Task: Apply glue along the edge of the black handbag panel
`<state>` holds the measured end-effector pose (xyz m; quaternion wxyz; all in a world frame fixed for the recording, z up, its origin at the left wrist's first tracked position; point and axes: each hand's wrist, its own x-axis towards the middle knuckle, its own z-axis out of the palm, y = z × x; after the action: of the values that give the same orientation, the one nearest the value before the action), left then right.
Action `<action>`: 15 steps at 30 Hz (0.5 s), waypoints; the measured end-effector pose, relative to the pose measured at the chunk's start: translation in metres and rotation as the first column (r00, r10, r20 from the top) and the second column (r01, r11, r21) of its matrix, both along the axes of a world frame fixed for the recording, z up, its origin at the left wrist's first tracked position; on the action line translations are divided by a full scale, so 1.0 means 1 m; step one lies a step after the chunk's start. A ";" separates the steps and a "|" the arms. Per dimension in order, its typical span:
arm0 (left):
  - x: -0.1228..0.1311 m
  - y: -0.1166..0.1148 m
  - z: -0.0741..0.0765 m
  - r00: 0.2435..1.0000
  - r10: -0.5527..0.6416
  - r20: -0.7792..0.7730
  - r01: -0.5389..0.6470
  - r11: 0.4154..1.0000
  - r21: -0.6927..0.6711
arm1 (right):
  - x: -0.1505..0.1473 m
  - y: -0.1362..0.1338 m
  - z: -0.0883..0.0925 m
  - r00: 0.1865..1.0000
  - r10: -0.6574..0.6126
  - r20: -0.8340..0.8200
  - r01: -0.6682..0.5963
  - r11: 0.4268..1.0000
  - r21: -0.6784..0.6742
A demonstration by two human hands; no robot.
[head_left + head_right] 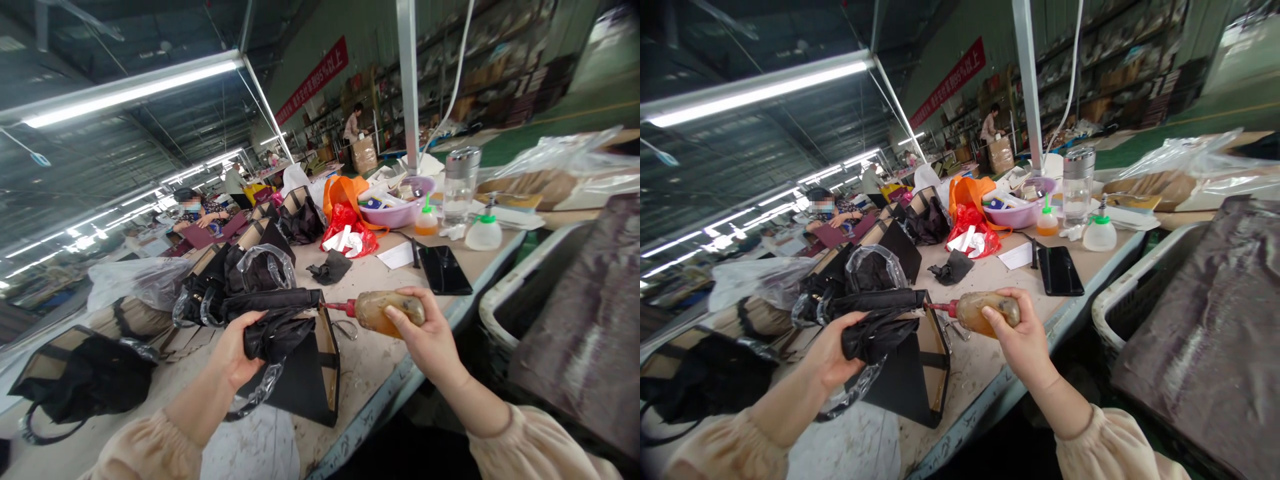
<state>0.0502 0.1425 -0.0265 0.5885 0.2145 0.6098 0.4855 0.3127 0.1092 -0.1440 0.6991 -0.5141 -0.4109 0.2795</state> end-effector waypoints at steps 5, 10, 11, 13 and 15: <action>-0.002 -0.001 0.000 1.000 -0.005 -0.004 0.005 1.000 -0.013 | -0.001 0.004 0.013 1.000 -0.024 -0.004 0.024 0.999 0.047; -0.002 -0.001 0.001 1.000 -0.010 -0.003 0.010 1.000 -0.014 | -0.001 0.001 0.012 1.000 -0.025 -0.005 0.025 0.998 0.053; -0.002 0.000 0.001 1.000 -0.010 0.000 0.010 1.000 -0.010 | -0.001 -0.001 0.011 1.000 -0.031 0.003 0.031 0.998 0.050; -0.002 0.001 0.000 1.000 -0.008 0.005 0.008 1.000 -0.007 | -0.001 -0.006 0.008 1.000 -0.024 0.014 0.023 0.999 0.044; -0.003 0.001 0.000 1.000 -0.006 0.006 0.006 1.000 -0.008 | 0.000 -0.010 0.004 1.000 -0.006 0.016 0.005 0.999 0.043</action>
<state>0.0475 0.1434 -0.0269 0.5926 0.2123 0.6095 0.4819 0.3123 0.0991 -0.1401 0.7074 -0.5025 -0.4208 0.2647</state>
